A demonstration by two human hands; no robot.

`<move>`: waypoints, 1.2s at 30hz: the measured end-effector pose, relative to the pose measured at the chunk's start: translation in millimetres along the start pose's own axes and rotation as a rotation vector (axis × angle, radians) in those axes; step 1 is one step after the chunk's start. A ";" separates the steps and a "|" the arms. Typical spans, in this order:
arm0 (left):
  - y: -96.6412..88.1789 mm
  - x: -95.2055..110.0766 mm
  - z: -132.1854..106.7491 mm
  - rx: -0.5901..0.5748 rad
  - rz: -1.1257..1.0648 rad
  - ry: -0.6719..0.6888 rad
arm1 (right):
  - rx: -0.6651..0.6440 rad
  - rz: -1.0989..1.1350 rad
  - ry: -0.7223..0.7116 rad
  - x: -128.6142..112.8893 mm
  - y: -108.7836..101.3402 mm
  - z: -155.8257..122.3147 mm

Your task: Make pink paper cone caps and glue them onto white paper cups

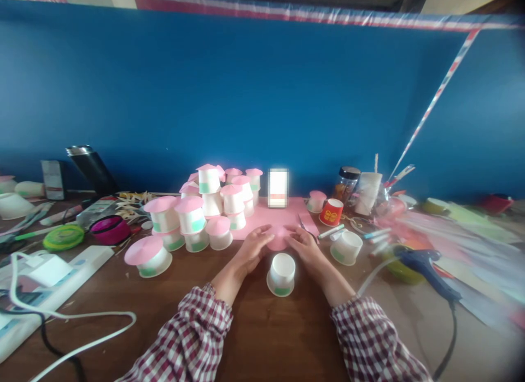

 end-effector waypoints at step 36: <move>3.8 2.5 -2.3 -0.021 -0.002 -0.002 | -0.026 0.007 0.002 0.2 1.8 0.1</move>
Point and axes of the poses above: each hand's wrist, its own z-axis towards the middle knuckle, its own y-axis out of the palm, x = y × z, the point moved 9 cm from there along z, towards the middle knuckle
